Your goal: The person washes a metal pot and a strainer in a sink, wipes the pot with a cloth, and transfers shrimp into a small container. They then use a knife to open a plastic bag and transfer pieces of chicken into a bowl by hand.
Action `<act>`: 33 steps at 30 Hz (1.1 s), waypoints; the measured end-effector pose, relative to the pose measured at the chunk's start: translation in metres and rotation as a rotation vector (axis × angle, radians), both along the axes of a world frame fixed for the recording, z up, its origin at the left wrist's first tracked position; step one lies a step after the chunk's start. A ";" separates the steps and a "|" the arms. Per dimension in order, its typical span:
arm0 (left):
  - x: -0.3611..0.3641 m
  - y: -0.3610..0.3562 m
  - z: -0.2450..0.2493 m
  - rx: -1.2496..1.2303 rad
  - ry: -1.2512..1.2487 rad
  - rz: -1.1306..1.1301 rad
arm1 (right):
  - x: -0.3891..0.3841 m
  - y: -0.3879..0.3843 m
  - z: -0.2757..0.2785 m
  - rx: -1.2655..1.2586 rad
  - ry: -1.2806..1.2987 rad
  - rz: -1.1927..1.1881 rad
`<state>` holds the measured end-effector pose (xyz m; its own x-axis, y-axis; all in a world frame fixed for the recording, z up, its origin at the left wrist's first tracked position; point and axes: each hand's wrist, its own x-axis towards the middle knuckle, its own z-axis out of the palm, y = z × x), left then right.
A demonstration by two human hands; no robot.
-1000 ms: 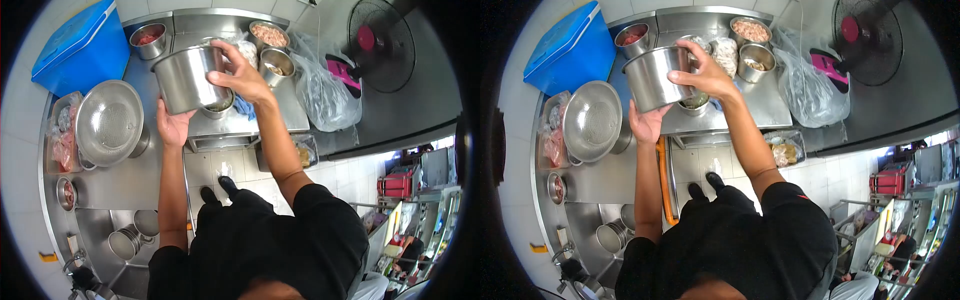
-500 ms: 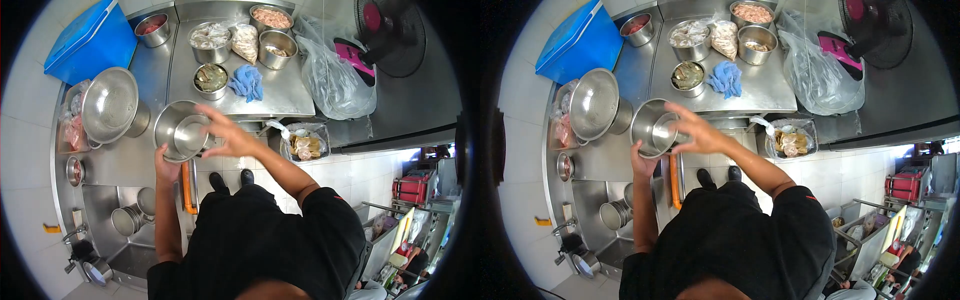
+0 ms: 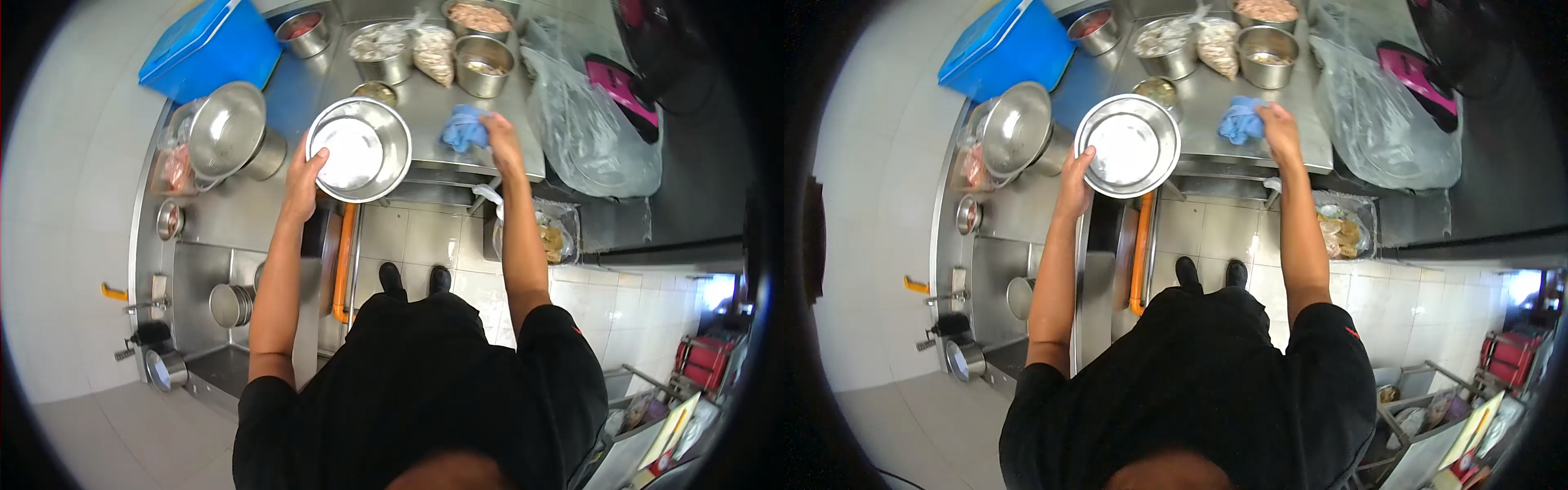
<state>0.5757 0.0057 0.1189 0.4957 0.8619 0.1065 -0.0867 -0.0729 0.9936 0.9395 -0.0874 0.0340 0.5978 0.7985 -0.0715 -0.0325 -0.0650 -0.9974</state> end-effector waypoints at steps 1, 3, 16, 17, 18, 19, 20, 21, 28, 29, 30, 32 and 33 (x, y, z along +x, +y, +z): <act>0.012 -0.002 0.004 0.005 0.003 -0.026 | -0.001 -0.040 0.027 0.153 0.075 -0.074; 0.035 -0.008 0.018 0.161 0.138 -0.038 | 0.022 -0.105 0.030 0.403 0.243 -0.121; 0.204 -0.002 0.009 0.470 0.597 -0.300 | 0.011 -0.250 -0.028 0.121 0.003 -0.229; 0.212 -0.005 0.011 0.513 0.693 -0.269 | -0.001 -0.242 -0.014 0.051 -0.063 -0.243; 0.219 -0.009 0.012 0.552 0.788 -0.237 | -0.006 -0.236 -0.017 0.049 -0.069 -0.244; 0.225 -0.008 0.013 0.591 0.880 -0.199 | -0.007 -0.229 -0.024 0.060 0.054 -0.184; 0.230 -0.002 0.007 0.656 0.848 -0.239 | -0.007 -0.221 -0.025 0.073 0.180 -0.122; 0.233 0.002 0.000 0.655 0.845 -0.231 | -0.008 -0.212 -0.025 0.073 0.175 -0.116; 0.243 0.001 -0.013 1.015 0.925 -0.187 | -0.003 -0.154 -0.014 0.429 0.564 -0.326; 0.243 0.003 -0.013 1.011 0.933 -0.185 | -0.005 -0.144 0.000 0.490 0.491 -0.363; 0.245 0.006 -0.013 0.913 0.941 -0.206 | -0.005 -0.133 0.002 0.520 0.457 -0.379; 0.248 0.015 -0.012 0.838 0.956 -0.238 | -0.003 -0.109 -0.001 0.502 0.375 -0.358; 0.248 0.022 -0.016 0.838 0.962 -0.237 | -0.008 -0.099 -0.003 0.484 0.333 -0.344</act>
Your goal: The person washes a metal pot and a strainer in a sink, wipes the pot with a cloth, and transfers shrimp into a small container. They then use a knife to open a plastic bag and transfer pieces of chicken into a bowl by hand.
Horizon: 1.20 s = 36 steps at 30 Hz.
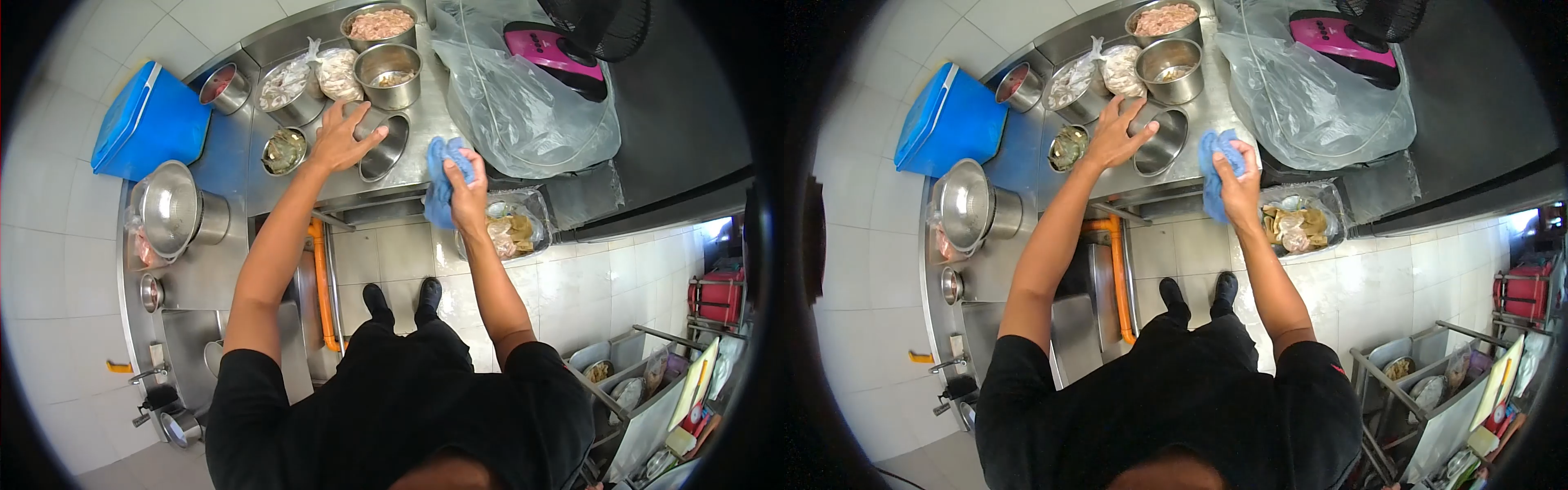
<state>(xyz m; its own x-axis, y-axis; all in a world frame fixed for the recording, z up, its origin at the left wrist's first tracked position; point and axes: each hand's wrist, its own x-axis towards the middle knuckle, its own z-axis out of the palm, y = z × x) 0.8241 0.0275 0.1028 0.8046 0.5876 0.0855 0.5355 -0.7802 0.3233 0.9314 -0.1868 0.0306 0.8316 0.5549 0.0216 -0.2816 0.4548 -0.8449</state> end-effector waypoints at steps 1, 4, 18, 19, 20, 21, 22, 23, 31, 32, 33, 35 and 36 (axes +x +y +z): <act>0.002 0.010 -0.009 0.011 -0.076 -0.065 | -0.005 0.010 -0.002 -0.024 -0.041 0.006; 0.013 0.023 -0.016 -0.011 -0.175 -0.158 | -0.021 0.036 -0.001 0.063 0.155 0.224; 0.028 0.022 -0.017 0.100 -0.313 -0.199 | -0.059 0.142 -0.036 0.338 0.384 0.469; 0.029 0.024 -0.015 0.084 -0.289 -0.210 | -0.051 0.142 -0.038 0.136 0.165 0.571; 0.028 0.025 -0.016 0.080 -0.286 -0.206 | -0.033 0.136 -0.039 -0.386 -0.275 0.774; 0.030 0.025 -0.015 0.095 -0.270 -0.214 | -0.023 0.137 -0.059 -0.310 -0.643 0.527; 0.031 0.026 -0.013 0.112 -0.261 -0.220 | -0.015 0.134 -0.066 -0.260 -0.833 0.412; 0.028 0.024 -0.010 0.085 -0.248 -0.224 | -0.007 0.131 -0.068 -0.220 -1.014 0.267; -0.020 0.023 -0.027 -0.162 -0.390 0.086 | 0.030 0.027 0.009 -0.263 -0.188 0.155; -0.030 0.025 -0.040 -0.159 -0.405 0.103 | 0.031 0.010 0.022 -0.252 -0.173 0.155; -0.041 0.026 -0.054 -0.250 -0.388 0.160 | 0.031 -0.003 0.032 -0.260 -0.210 0.166; -0.048 0.033 -0.100 -0.338 -0.389 0.223 | 0.033 -0.025 0.047 -0.330 -0.263 0.266; -0.042 0.044 -0.135 -0.497 -0.526 0.438 | 0.034 -0.032 0.050 -0.396 -0.278 0.349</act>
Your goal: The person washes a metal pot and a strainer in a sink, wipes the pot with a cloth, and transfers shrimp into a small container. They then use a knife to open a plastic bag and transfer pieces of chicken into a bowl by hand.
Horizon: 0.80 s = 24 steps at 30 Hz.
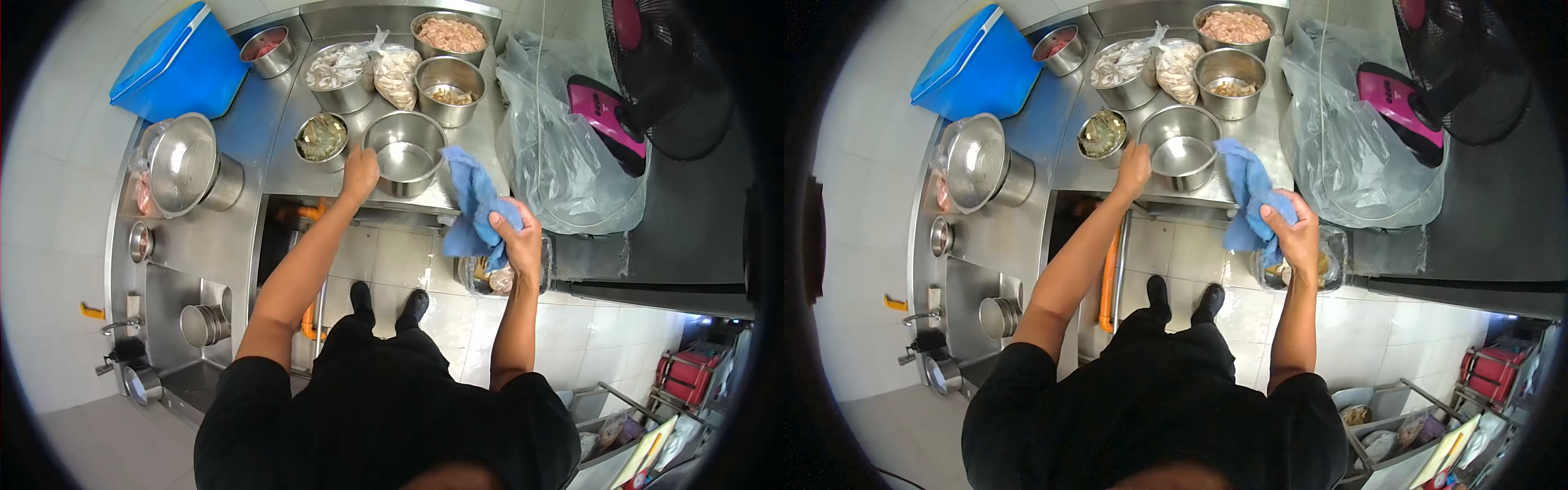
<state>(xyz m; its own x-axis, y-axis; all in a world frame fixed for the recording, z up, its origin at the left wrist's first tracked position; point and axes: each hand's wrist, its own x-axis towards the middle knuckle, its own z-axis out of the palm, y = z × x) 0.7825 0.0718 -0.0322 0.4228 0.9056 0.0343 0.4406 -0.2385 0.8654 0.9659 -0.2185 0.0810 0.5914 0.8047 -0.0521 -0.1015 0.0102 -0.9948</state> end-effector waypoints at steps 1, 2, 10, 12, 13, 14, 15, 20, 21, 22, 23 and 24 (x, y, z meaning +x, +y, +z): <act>0.004 -0.013 0.020 -0.196 -0.095 0.081 | 0.000 -0.003 -0.003 0.005 -0.092 0.032; 0.009 -0.025 0.037 -0.380 -0.197 0.185 | -0.001 -0.006 -0.003 -0.062 -0.130 0.080; -0.047 -0.111 0.109 0.145 -0.375 -0.108 | -0.034 -0.007 0.030 -0.007 -0.534 0.373; -0.070 -0.149 0.111 0.189 -0.349 -0.473 | -0.062 0.008 0.048 0.080 -0.599 0.466; -0.081 -0.163 0.115 0.290 -0.339 -0.541 | -0.082 0.019 0.054 0.143 -0.566 0.506; -0.088 -0.172 0.110 0.319 -0.382 -0.500 | -0.107 0.031 0.059 0.208 -0.533 0.547; -0.100 -0.171 0.101 0.166 -0.362 -0.531 | -0.136 0.038 0.073 0.093 -0.326 0.574; -0.210 -0.172 0.080 -0.218 -1.032 -0.030 | -0.291 0.105 0.067 0.350 0.223 0.520; -0.239 -0.164 0.073 -0.338 -1.321 0.043 | -0.321 0.112 0.062 0.354 0.297 0.484; -0.272 -0.158 0.078 -0.371 -1.399 0.137 | -0.350 0.117 0.055 0.355 0.373 0.447; -0.297 -0.160 0.119 -0.373 -1.561 0.174 | -0.379 0.116 0.042 0.320 0.190 0.524; -0.324 -0.159 0.139 -0.375 -1.611 0.220 | -0.406 0.112 0.025 0.284 0.006 0.597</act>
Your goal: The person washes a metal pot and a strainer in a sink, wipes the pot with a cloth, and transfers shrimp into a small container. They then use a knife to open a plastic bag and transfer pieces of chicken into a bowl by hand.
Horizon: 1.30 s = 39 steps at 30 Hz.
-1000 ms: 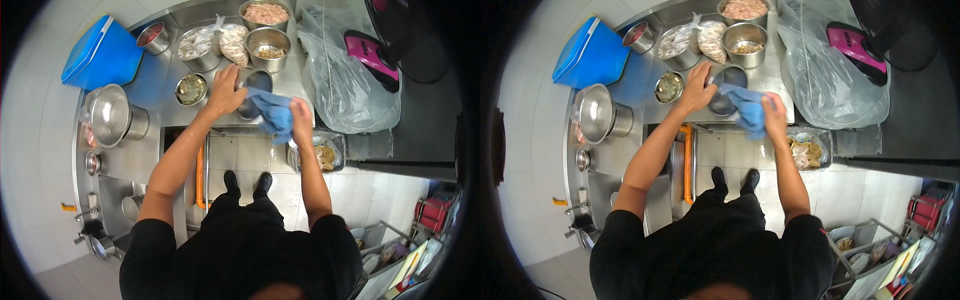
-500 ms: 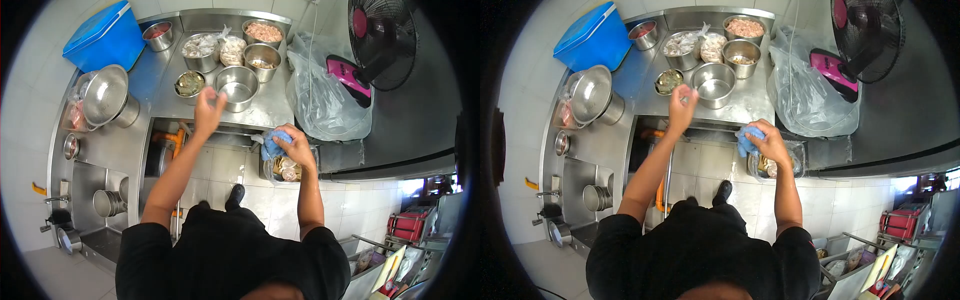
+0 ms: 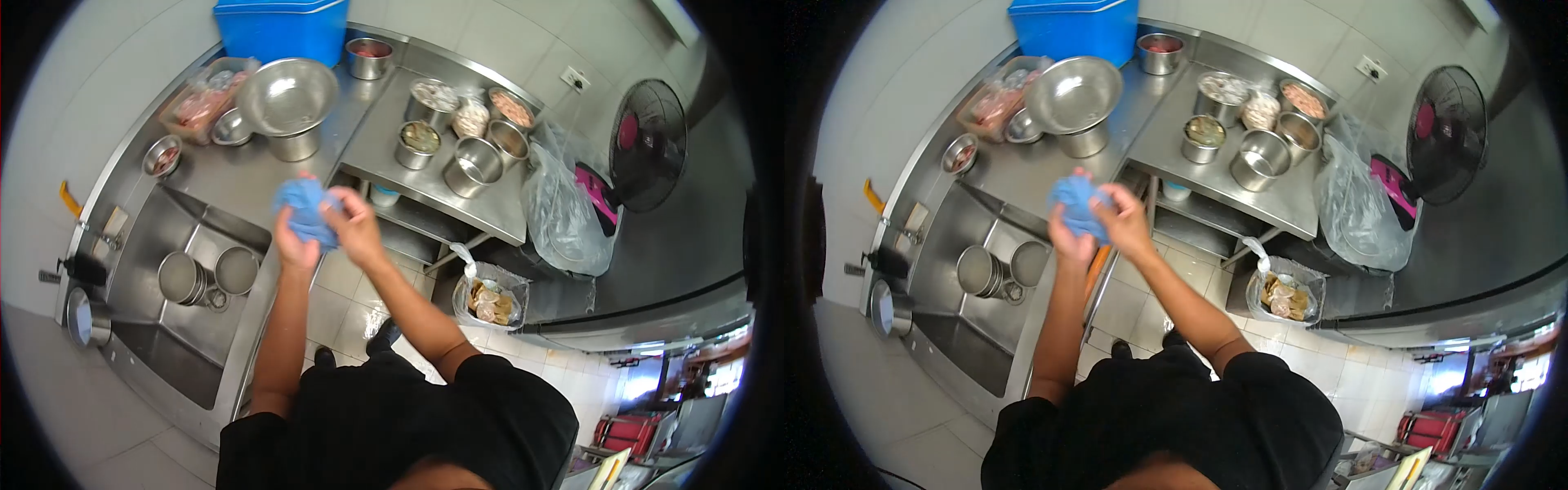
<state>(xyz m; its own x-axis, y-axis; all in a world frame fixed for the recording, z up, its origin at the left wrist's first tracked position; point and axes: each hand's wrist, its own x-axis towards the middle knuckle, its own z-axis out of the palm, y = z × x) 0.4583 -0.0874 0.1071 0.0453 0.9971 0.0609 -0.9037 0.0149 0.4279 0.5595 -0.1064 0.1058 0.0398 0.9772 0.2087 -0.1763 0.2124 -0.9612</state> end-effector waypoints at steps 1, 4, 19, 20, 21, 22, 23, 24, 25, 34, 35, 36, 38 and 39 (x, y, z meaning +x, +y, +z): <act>-0.032 0.003 0.006 -0.034 -0.045 0.036 | -0.025 0.001 -0.028 0.143 -0.248 0.017; -0.126 0.018 -0.019 0.223 -0.033 -0.097 | -0.093 -0.016 -0.050 -0.209 0.259 0.118; -0.324 -0.077 -0.048 -0.003 1.808 0.118 | -0.261 -0.028 -0.089 -0.759 0.441 1.092; -0.343 -0.080 -0.052 -0.120 1.250 -0.333 | -0.263 -0.028 -0.083 -0.769 0.433 1.104; -0.359 -0.087 -0.057 -0.129 1.244 -0.323 | -0.265 -0.025 -0.076 -0.746 0.286 1.138; -0.374 -0.093 -0.061 -0.062 0.968 -0.269 | -0.268 -0.024 -0.062 -0.716 0.143 1.166; -0.387 -0.096 -0.063 0.009 0.698 -0.215 | -0.271 -0.027 -0.043 -0.705 0.249 1.206; -0.394 -0.097 -0.064 0.081 0.426 -0.164 | -0.280 -0.033 -0.027 -0.703 0.247 1.210; -0.383 -0.095 -0.067 0.118 0.317 -0.016 | -0.291 -0.042 -0.014 -0.897 0.716 1.306; -0.317 -0.090 0.045 0.580 -0.616 0.114 | -0.362 -0.088 0.063 -1.176 1.966 1.708; -0.326 -0.090 0.038 0.490 -0.631 0.186 | -0.363 -0.081 0.053 -1.178 1.895 1.669; -0.335 -0.090 0.031 0.398 -0.640 0.256 | -0.365 -0.073 0.038 -1.179 1.829 1.629; -0.371 -0.072 -0.006 0.193 -0.397 0.054 | -0.371 -0.051 0.002 -1.193 1.694 1.563; -0.384 -0.063 -0.024 0.109 -0.306 -0.034 | -0.376 -0.045 -0.016 -1.216 1.631 1.526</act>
